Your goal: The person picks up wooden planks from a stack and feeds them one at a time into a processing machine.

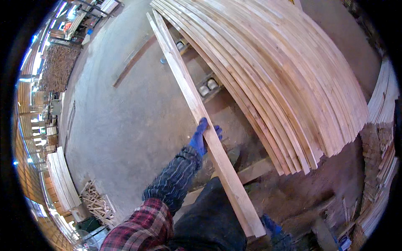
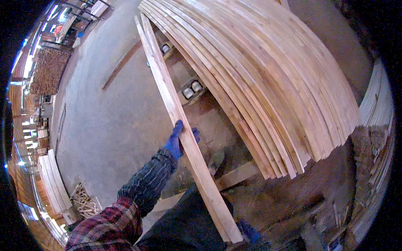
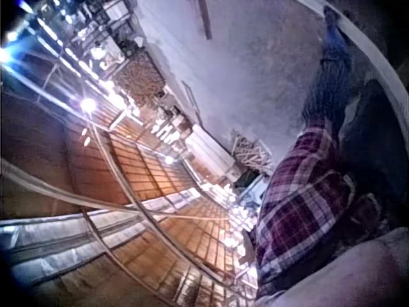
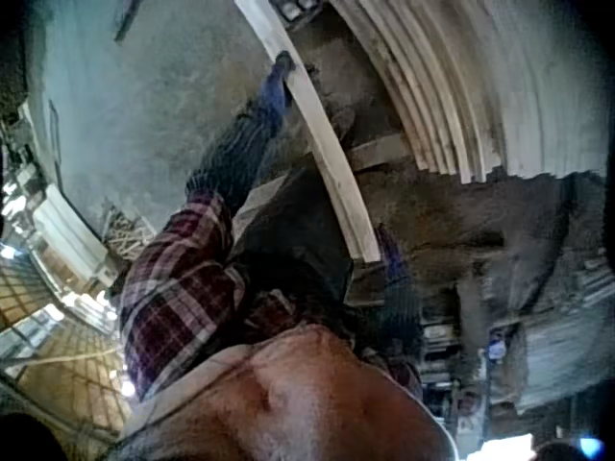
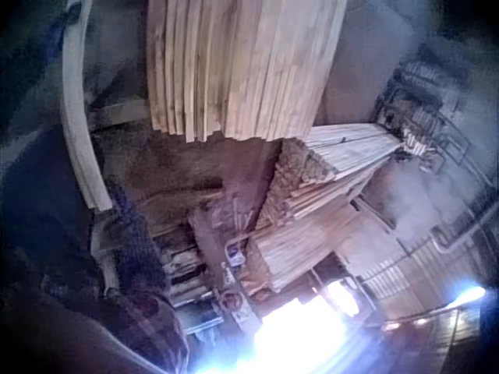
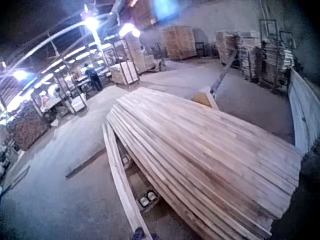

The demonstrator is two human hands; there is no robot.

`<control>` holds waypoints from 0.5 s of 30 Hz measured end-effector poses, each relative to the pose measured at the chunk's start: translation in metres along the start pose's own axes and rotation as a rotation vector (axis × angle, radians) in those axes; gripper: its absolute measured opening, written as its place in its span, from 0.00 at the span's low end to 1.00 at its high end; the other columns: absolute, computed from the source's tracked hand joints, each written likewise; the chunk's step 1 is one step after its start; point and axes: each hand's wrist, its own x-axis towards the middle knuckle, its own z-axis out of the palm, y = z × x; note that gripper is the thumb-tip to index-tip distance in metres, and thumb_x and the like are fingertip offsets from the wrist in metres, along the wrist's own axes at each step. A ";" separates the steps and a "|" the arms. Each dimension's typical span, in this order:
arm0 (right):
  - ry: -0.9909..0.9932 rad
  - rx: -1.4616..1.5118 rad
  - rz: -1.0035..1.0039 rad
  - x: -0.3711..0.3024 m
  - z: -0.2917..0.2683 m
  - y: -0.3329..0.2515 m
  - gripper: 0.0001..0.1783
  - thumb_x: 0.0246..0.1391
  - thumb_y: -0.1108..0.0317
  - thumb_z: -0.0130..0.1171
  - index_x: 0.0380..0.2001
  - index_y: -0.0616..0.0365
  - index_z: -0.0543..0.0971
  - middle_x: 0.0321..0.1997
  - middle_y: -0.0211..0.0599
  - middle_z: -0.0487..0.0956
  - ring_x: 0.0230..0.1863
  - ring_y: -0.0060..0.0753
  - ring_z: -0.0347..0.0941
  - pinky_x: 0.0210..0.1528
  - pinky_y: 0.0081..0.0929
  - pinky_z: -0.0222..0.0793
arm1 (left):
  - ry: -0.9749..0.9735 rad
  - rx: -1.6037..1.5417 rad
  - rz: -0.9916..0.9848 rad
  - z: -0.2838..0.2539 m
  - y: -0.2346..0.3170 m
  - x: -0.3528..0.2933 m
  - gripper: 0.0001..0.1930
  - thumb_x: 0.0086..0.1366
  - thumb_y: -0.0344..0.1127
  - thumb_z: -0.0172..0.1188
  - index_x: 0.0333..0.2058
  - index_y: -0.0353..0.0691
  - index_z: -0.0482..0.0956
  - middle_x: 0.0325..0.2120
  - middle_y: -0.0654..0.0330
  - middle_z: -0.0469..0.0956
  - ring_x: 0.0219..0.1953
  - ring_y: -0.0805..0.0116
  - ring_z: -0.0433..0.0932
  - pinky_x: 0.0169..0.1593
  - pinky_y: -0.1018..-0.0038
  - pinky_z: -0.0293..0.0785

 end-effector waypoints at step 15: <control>-0.091 -1.021 -0.646 0.059 0.247 -0.245 0.77 0.29 0.44 0.82 0.74 0.59 0.43 0.76 0.56 0.52 0.75 0.49 0.50 0.74 0.38 0.50 | -0.680 0.677 -0.333 0.113 -0.010 -0.229 0.19 0.68 0.38 0.60 0.54 0.36 0.75 0.49 0.51 0.78 0.54 0.56 0.76 0.59 0.62 0.72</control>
